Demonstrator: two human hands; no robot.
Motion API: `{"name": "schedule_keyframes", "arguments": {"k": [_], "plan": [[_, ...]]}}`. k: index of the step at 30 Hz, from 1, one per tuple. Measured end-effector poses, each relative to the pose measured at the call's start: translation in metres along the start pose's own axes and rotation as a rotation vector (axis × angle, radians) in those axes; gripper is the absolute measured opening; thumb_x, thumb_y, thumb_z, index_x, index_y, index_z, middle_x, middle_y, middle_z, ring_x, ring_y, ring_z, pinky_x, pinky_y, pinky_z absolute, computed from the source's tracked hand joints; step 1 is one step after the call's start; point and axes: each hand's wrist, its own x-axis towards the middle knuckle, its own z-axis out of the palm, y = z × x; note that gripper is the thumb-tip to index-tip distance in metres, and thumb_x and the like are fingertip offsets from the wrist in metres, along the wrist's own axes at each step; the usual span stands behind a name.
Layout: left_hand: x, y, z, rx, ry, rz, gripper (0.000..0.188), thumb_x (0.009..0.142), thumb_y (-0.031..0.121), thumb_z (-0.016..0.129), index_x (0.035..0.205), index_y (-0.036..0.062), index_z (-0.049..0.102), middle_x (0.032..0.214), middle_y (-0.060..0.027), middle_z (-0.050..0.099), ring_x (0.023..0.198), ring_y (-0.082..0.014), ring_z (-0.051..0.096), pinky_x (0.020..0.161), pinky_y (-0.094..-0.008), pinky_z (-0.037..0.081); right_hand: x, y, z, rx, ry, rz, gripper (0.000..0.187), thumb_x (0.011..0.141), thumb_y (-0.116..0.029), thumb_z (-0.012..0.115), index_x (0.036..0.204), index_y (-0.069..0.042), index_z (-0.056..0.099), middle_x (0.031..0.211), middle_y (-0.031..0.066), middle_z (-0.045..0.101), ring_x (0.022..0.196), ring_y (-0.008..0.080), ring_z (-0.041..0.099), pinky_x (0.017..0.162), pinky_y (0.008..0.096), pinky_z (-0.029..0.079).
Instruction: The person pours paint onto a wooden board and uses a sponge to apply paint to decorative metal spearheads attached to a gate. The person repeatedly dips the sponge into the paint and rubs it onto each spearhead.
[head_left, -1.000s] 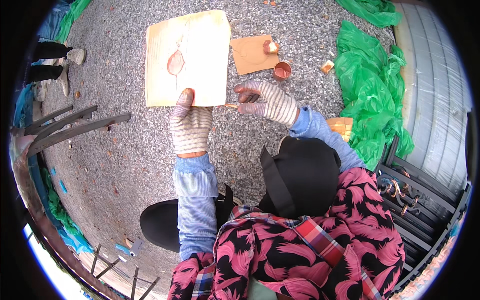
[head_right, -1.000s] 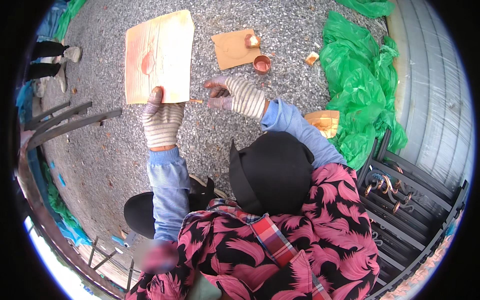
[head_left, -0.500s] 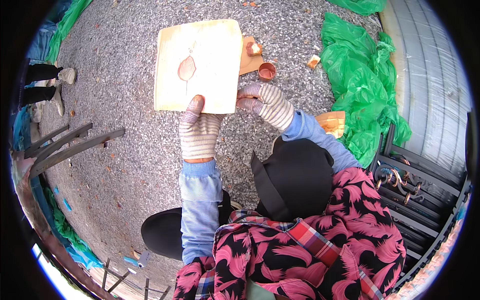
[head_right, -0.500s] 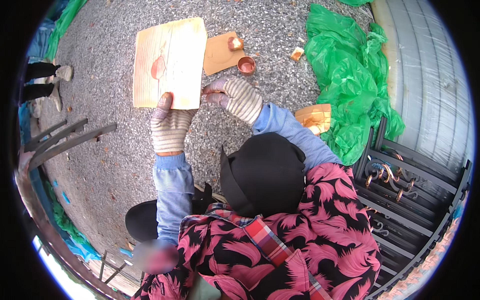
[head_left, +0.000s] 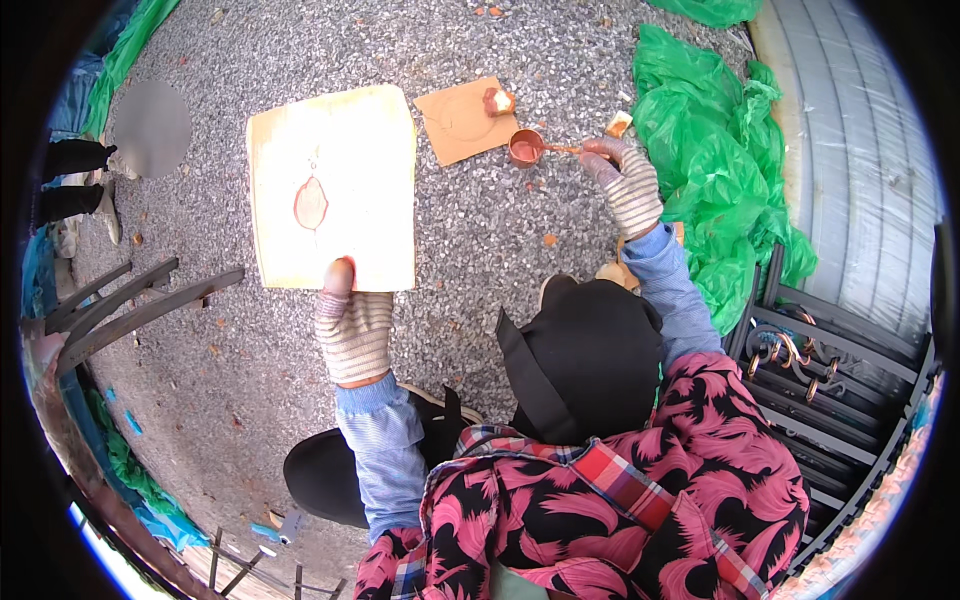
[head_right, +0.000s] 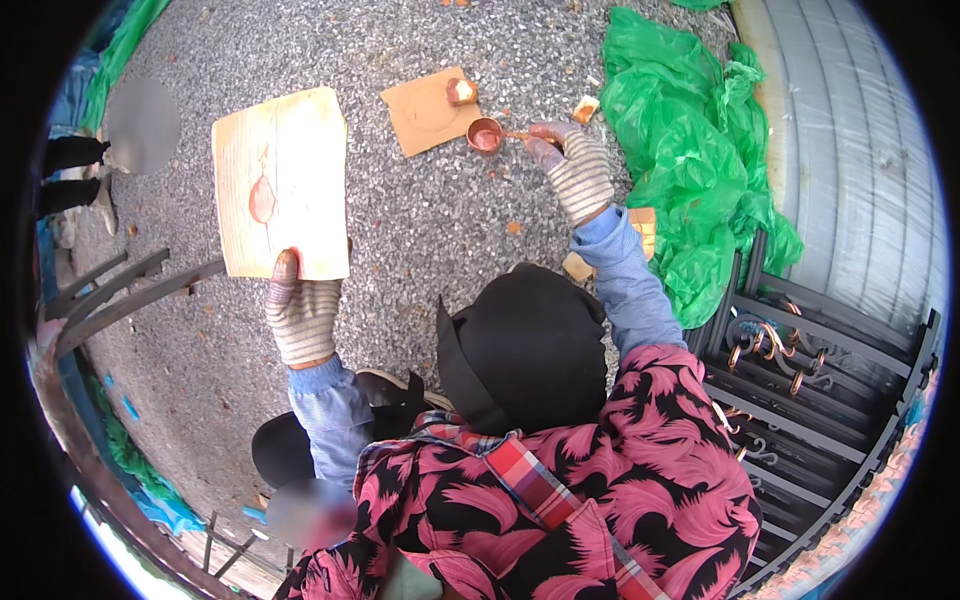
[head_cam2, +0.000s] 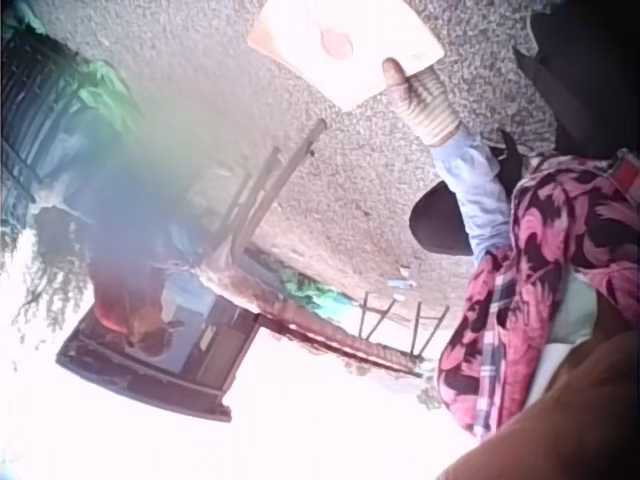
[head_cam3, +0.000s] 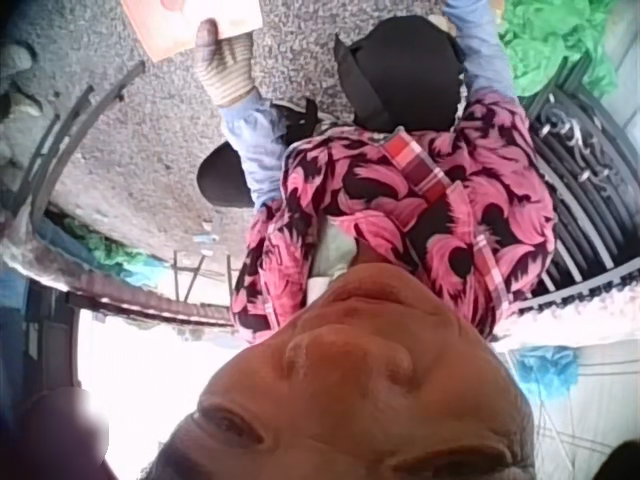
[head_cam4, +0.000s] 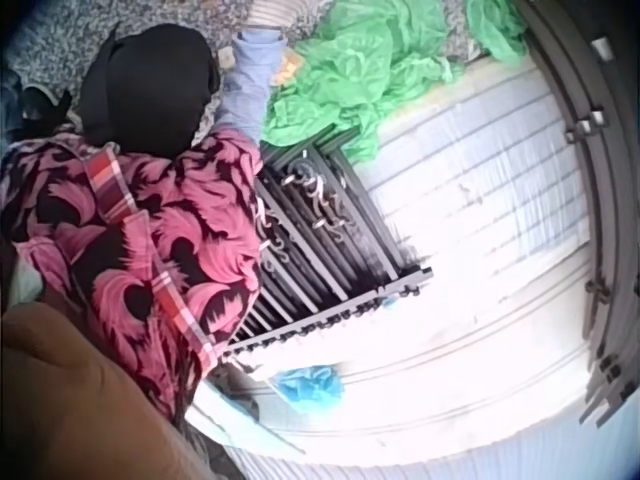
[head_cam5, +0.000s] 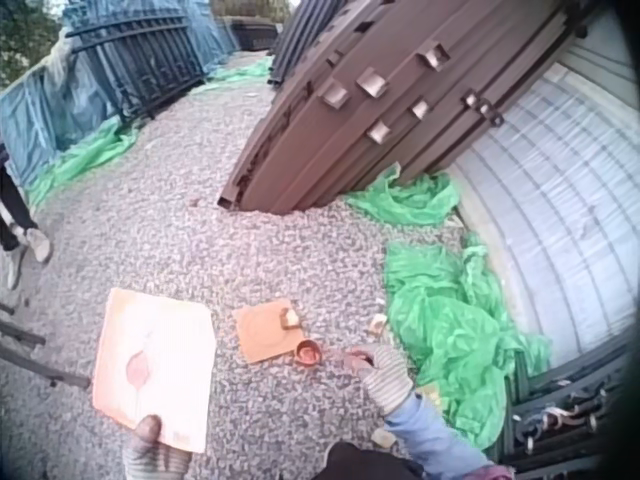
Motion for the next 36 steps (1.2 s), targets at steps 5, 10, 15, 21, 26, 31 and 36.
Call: {"name": "schedule_keyframes", "arguments": {"k": [5, 10, 15, 21, 26, 31, 36], "plan": [[0.002, -0.001, 0.001, 0.061, -0.029, 0.009, 0.068, 0.070, 0.009, 0.068, 0.127, 0.0011, 0.031, 0.123, -0.0121, 0.044, 0.115, -0.0252, 0.041, 0.101, -0.0422, 0.029, 0.013, 0.016, 0.022, -0.081, -0.124, 0.075, 0.050, 0.072, -0.011, 0.066, 0.117, -0.002, 0.046, 0.075, 0.0051, 0.058, 0.068, 0.0120, 0.054, 0.065, 0.0261, 0.045], [0.004, -0.003, -0.003, 0.038, -0.005, -0.015, 0.068, 0.069, 0.009, 0.067, 0.126, 0.0007, 0.032, 0.123, -0.0118, 0.044, 0.114, -0.0250, 0.042, 0.100, -0.0410, 0.030, -0.001, 0.021, 0.018, 0.065, -0.064, 0.205, 0.071, 0.066, -0.007, 0.070, 0.126, -0.003, 0.033, 0.075, 0.0046, 0.054, 0.068, 0.0125, 0.052, 0.065, 0.0259, 0.044], [0.009, -0.011, 0.002, 0.023, -0.041, 0.002, 0.069, 0.070, 0.008, 0.067, 0.127, 0.0002, 0.030, 0.125, -0.0128, 0.042, 0.114, -0.0260, 0.041, 0.101, -0.0420, 0.029, -0.022, 0.021, -0.021, 0.131, 0.098, 0.299, 0.063, 0.068, -0.005, 0.068, 0.122, 0.001, 0.037, 0.073, 0.0041, 0.054, 0.068, 0.0105, 0.051, 0.064, 0.0245, 0.045], [0.018, -0.006, -0.004, -0.089, 0.085, -0.132, 0.067, 0.070, 0.004, 0.066, 0.126, 0.0011, 0.030, 0.122, -0.0108, 0.044, 0.112, -0.0251, 0.044, 0.098, -0.0402, 0.035, -0.064, -0.123, -0.062, 0.122, 0.297, 0.142, 0.033, 0.076, -0.006, 0.061, 0.108, -0.002, 0.052, 0.074, 0.0009, 0.054, 0.060, 0.0066, 0.045, 0.055, 0.0202, 0.036], [0.043, -0.011, 0.007, -0.143, -0.127, -0.012, 0.067, 0.073, 0.000, 0.060, 0.129, 0.0025, 0.024, 0.128, -0.0118, 0.037, 0.119, -0.0247, 0.037, 0.101, -0.0387, 0.030, -0.104, -0.188, -0.023, 0.426, 0.110, -0.201, 0.022, 0.081, -0.017, 0.054, 0.097, -0.002, 0.050, 0.067, 0.0005, 0.047, 0.050, 0.0045, 0.038, 0.046, 0.0187, 0.032], [0.047, 0.004, 0.023, -0.206, -0.129, -0.021, 0.063, 0.075, -0.001, 0.059, 0.128, 0.0012, 0.025, 0.126, -0.0123, 0.039, 0.117, -0.0242, 0.039, 0.100, -0.0388, 0.032, -0.078, -0.212, 0.024, 0.113, -0.340, -0.111, 0.015, 0.076, -0.010, 0.061, 0.090, -0.004, 0.057, 0.075, 0.0089, 0.057, 0.063, 0.0195, 0.053, 0.058, 0.0289, 0.043], [0.009, 0.053, 0.077, -0.184, -0.095, -0.040, 0.061, 0.074, 0.002, 0.062, 0.126, 0.0009, 0.029, 0.123, -0.0105, 0.043, 0.114, -0.0218, 0.042, 0.099, -0.0347, 0.032, -0.058, -0.201, 0.036, 0.317, -0.187, 0.386, 0.021, 0.082, -0.016, 0.055, 0.096, -0.001, 0.054, 0.068, 0.0041, 0.052, 0.051, 0.0097, 0.046, 0.047, 0.0233, 0.040]]}}
